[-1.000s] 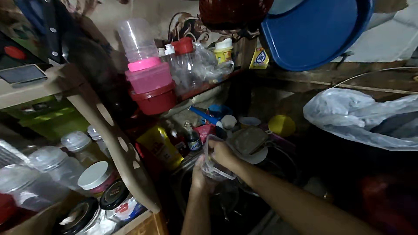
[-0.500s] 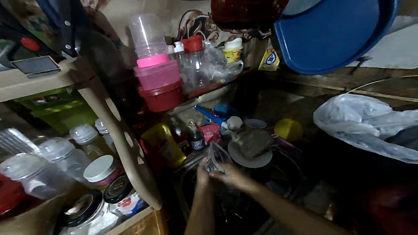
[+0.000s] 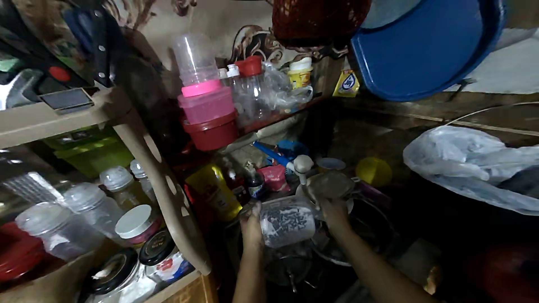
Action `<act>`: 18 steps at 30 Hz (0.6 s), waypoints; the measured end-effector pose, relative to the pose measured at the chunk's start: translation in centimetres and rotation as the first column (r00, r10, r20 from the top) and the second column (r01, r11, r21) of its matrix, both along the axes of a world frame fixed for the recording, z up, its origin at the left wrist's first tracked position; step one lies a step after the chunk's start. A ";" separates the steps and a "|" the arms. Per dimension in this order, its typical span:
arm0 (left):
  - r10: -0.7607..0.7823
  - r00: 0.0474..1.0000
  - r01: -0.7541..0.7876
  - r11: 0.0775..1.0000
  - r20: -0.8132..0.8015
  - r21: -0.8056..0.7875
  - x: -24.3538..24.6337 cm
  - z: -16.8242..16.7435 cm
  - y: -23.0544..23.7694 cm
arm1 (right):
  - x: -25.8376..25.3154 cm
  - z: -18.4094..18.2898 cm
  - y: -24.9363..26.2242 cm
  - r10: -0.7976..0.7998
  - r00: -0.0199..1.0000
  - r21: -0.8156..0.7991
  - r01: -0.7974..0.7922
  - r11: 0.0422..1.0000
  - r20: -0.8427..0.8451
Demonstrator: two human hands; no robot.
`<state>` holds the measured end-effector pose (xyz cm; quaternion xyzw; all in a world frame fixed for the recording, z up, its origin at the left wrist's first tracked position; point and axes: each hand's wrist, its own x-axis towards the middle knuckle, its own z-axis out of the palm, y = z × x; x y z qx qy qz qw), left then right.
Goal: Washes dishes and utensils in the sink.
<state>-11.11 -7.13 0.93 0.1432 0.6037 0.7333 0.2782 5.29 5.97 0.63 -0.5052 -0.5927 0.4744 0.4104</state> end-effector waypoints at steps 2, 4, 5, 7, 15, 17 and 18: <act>0.041 0.974 -0.050 0.998 -0.224 -0.035 0.1 0.7 -0.1 | 0.4 1.1 -0.1 -0.054 0.994 -0.031 0.051 0.998 -0.097; 0.007 0.900 -0.051 0.995 -0.435 -0.089 1.0 0.9 0.2 | -0.3 2.6 -2.0 0.033 0.985 0.007 -0.032 0.999 -0.171; -0.029 0.852 -0.060 0.987 -0.523 -0.152 1.8 1.1 0.3 | -0.8 3.1 -3.5 0.138 0.976 0.081 -0.126 0.989 -0.168; -0.114 0.771 -0.117 0.942 -0.627 -0.314 3.6 2.0 -0.2 | -2.3 3.3 -7.7 0.338 0.937 0.239 -0.311 0.920 -0.082; 0.189 0.735 -0.088 0.979 -0.651 0.184 4.1 2.6 -1.0 | -3.3 2.3 -3.0 0.381 0.924 0.047 -0.380 0.924 -0.022; 0.198 0.872 -0.014 0.924 -0.449 0.381 4.3 2.9 -0.8 | -2.5 2.5 -0.6 0.382 0.913 -0.081 -0.395 0.915 -0.142; 0.187 0.915 -0.024 0.910 -0.357 0.414 4.2 2.8 -0.7 | -2.2 3.0 -0.1 0.365 0.912 -0.104 -0.388 0.916 -0.190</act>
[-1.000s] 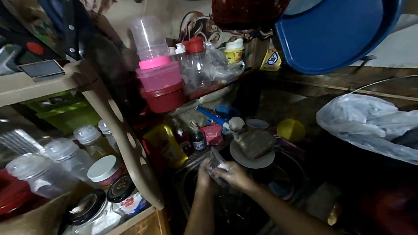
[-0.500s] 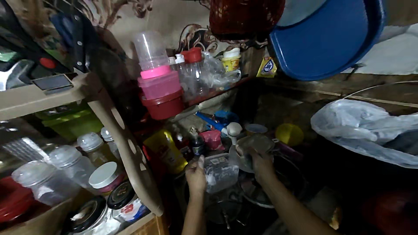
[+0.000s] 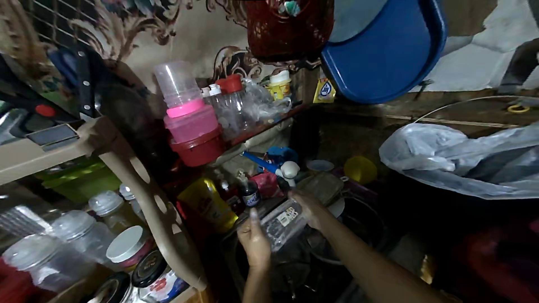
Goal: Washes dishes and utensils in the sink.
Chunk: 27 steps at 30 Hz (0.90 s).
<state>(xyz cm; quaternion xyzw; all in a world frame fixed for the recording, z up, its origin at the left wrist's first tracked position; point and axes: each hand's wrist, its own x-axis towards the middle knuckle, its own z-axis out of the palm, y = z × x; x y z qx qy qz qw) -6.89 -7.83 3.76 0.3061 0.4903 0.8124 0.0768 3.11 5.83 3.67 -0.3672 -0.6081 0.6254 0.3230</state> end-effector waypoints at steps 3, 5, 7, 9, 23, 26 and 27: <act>-0.012 0.998 0.022 0.986 0.063 -0.167 -0.7 -0.7 0.1 | 1.1 2.8 -0.4 -0.046 0.995 0.151 0.033 0.988 0.086; -0.030 0.992 -0.039 0.851 -0.123 -0.523 -1.1 -0.6 0.4 | 1.3 5.0 -1.3 -0.064 0.957 0.388 -0.053 0.920 0.282; -0.070 0.961 -0.155 0.665 -0.268 -0.731 -0.1 0.2 0.8 | 0.5 6.2 -2.8 -0.067 0.891 0.556 -0.219 0.802 0.448; -0.031 0.927 -0.272 0.630 -0.374 -0.727 1.0 1.3 1.0 | -0.2 6.8 -3.9 -0.062 0.882 0.598 -0.264 0.757 0.468; -0.027 0.992 -0.051 0.810 -0.124 -0.584 0.4 0.4 1.1 | -1.1 5.3 -3.0 0.008 0.924 0.497 -0.212 0.841 0.381; 0.059 0.974 -0.175 0.808 -0.219 -0.563 0.5 1.6 1.4 | -1.3 7.0 -3.9 -0.031 0.923 0.578 -0.213 0.788 0.383; 0.102 0.979 -0.181 0.837 -0.177 -0.516 0.5 1.8 1.5 | -1.2 6.9 -3.7 -0.053 0.936 0.597 -0.177 0.782 0.347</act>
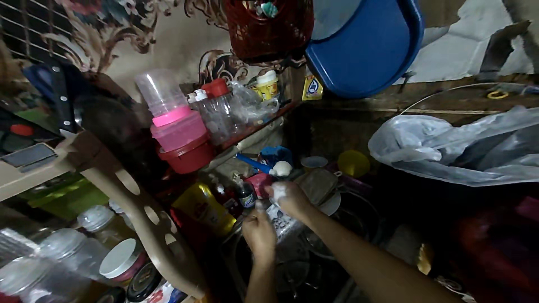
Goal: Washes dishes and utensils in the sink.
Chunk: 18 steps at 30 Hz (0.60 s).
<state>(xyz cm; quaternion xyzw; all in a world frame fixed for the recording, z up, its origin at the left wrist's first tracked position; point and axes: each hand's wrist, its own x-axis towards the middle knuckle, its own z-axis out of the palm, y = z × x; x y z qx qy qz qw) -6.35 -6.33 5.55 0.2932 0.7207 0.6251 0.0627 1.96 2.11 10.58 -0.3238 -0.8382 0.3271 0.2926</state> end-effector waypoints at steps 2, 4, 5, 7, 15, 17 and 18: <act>0.072 0.983 -0.084 0.994 0.171 0.064 -0.2 0.3 -0.1 | 0.5 -1.1 0.6 -0.044 0.994 -0.015 0.042 0.999 -0.099; 0.134 0.931 -0.146 0.989 0.340 0.008 -0.6 0.4 -0.4 | 0.5 -2.4 0.4 -0.124 0.986 -0.056 0.119 0.991 -0.115; 0.163 0.903 -0.169 0.985 0.397 -0.021 -0.6 0.2 -0.3 | 0.3 -3.1 -0.5 -0.164 0.980 -0.055 0.158 0.986 -0.111; 0.181 0.874 -0.166 0.983 0.450 -0.073 -0.2 -0.7 -0.4 | -0.9 -5.3 -3.4 -0.209 0.956 0.035 0.221 0.975 -0.208; -0.052 0.773 -0.104 0.973 0.632 0.208 -0.2 -1.6 -0.4 | -0.5 -6.9 -3.0 -0.140 0.966 0.256 0.194 0.947 -0.216; -0.135 0.714 -0.133 0.937 0.687 0.323 -0.8 -2.2 -0.4 | -0.1 -6.8 -1.9 -0.267 0.933 0.126 0.303 0.945 -0.243; -0.114 0.728 -0.135 0.943 0.677 0.303 -0.9 -2.3 -0.5 | -0.3 -7.3 -2.4 -0.272 0.928 0.129 0.311 0.941 -0.256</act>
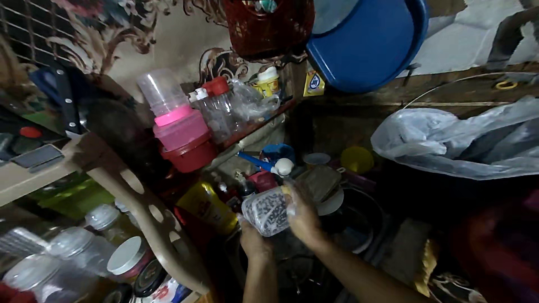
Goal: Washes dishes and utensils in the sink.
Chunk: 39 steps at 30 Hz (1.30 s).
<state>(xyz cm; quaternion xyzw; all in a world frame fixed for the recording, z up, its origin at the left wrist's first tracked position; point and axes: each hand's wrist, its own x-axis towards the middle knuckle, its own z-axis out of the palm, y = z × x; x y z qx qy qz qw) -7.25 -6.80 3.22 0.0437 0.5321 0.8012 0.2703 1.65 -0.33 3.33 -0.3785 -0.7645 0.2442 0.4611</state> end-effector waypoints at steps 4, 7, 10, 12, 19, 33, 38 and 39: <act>-0.115 0.929 -0.052 0.901 -0.351 -0.431 1.0 0.8 -1.3 | -2.1 -2.3 -4.1 0.119 0.992 0.402 -0.092 0.911 -0.044; -0.002 0.940 -0.121 0.933 -0.341 -0.339 1.5 2.0 -1.4 | -0.6 1.7 -2.2 0.136 0.988 0.124 -0.144 0.982 0.074; 0.060 0.967 -0.107 0.978 -0.247 -0.180 1.1 2.3 -1.9 | 1.5 4.9 2.1 0.195 0.981 -0.439 -0.182 0.880 -0.016; 0.079 0.977 -0.111 0.982 -0.199 -0.154 0.9 2.2 -1.7 | 2.8 4.4 3.8 0.264 0.936 -0.678 -0.350 0.646 -0.232; -0.184 0.965 0.183 0.983 -0.185 -0.020 0.7 -0.5 -0.9 | 4.3 3.8 4.1 0.034 0.947 -0.651 -0.244 0.719 -0.318; -0.180 0.981 0.160 0.957 -0.065 -0.244 2.3 -1.2 -0.7 | 2.4 -1.9 -2.8 -0.052 0.986 0.023 0.056 0.998 -0.155; -0.243 0.939 0.060 0.814 -0.244 -0.577 2.9 -0.7 -0.8 | 1.4 -4.3 -3.1 -0.019 0.999 0.337 0.028 0.941 -0.031; -0.155 0.979 0.086 0.906 -0.135 -0.415 3.1 -0.8 -0.5 | 2.1 -3.1 -2.4 -0.019 1.000 0.193 0.017 0.981 0.005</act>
